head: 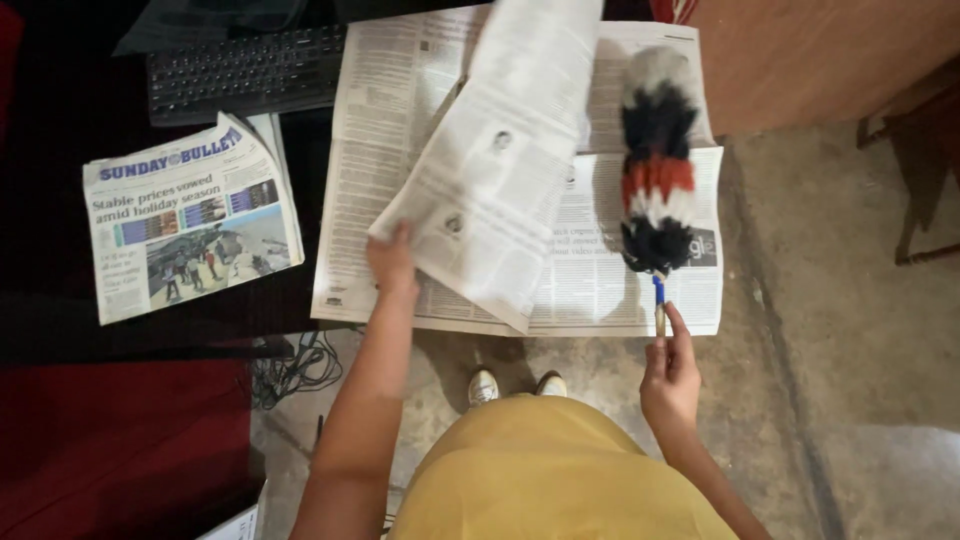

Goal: Dusting individual pages of a newspaper using a feather duster on a desk.

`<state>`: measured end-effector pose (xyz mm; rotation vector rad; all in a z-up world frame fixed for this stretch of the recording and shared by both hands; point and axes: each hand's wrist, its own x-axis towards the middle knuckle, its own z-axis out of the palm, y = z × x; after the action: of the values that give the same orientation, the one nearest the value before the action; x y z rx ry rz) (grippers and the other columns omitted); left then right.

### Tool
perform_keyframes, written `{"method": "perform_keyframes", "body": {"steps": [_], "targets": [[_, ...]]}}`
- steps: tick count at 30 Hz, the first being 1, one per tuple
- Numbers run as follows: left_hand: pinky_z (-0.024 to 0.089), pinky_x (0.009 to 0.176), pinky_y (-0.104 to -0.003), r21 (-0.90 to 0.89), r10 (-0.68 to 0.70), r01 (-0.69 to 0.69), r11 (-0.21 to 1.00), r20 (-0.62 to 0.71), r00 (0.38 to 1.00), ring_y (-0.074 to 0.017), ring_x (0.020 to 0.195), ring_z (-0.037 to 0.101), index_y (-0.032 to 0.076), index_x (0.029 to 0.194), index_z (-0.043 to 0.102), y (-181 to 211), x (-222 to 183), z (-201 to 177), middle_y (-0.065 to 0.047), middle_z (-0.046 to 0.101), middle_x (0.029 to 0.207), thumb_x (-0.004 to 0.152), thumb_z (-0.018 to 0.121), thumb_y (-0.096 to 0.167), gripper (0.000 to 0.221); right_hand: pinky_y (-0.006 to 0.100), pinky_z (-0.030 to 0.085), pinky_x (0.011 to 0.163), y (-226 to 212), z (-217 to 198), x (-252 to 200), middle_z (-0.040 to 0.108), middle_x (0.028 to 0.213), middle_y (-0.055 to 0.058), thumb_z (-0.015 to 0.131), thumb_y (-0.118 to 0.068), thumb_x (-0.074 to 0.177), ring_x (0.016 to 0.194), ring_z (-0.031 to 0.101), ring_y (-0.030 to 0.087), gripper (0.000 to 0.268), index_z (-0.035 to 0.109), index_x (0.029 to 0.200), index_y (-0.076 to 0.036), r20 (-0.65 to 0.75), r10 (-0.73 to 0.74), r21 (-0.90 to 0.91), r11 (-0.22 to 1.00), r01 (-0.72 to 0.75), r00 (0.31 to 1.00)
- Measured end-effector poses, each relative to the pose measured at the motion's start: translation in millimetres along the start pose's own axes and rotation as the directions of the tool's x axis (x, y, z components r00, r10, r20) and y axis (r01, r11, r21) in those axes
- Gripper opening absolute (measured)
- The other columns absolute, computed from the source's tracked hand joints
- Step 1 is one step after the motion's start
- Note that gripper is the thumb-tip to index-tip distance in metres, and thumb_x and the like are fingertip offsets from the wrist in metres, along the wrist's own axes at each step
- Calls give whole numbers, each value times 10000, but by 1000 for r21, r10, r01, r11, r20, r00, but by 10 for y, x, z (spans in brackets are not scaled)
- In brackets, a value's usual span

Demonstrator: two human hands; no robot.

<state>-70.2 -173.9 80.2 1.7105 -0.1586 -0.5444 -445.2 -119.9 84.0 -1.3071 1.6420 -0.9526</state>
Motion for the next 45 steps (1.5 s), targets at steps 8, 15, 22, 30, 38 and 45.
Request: {"method": "perform_keyframes", "body": {"steps": [8,15,22,30,38,45], "targets": [[520,899,-434,-26,45,-47,999,-60,997,-250,1048,678,11,1191,692,-544,575,-699,-190,709,1097,887,783,209,374,426,545,924,-484,82,48,724,1177,65,505,-110,1055,987,700,250,525,568,1496,-388,43,43,-203,979,-33,998],[515,899,-374,-154,104,-136,979,-200,974,-205,1013,673,38,1156,697,-1104,833,-1002,-165,712,1048,869,819,153,333,464,447,1109,-708,234,303,640,1385,81,499,-52,1028,1328,551,307,531,567,1492,-302,108,-129,-197,969,148,986],[495,902,-406,-1,251,-267,964,-340,906,-236,975,650,4,1025,677,-1111,697,-1504,-217,678,947,832,733,94,220,588,485,1005,-411,458,646,701,1226,220,487,-76,1036,1150,622,470,506,597,1484,-282,125,-223,-367,895,254,967],[638,625,-503,73,-44,48,996,-56,997,-385,800,704,24,1097,613,-1466,1020,-2111,-273,621,1034,885,722,103,252,614,510,945,-618,240,455,722,968,311,498,-180,1043,991,665,523,573,449,1584,-363,133,-170,-526,823,215,976],[559,752,-408,374,68,-111,921,126,990,-251,866,694,123,1090,759,-1248,1349,-2126,-146,740,908,898,775,347,296,428,608,789,117,565,645,746,787,10,461,-566,1004,828,764,248,279,624,1066,-348,619,-253,-638,390,664,743],[493,721,-363,454,-87,-4,891,178,980,-206,820,629,62,1078,755,-1105,1302,-2089,-90,695,875,876,769,228,262,507,603,714,-150,907,1414,705,820,103,406,-528,1084,757,756,395,353,502,1034,-192,449,-345,-813,225,537,824]]}}
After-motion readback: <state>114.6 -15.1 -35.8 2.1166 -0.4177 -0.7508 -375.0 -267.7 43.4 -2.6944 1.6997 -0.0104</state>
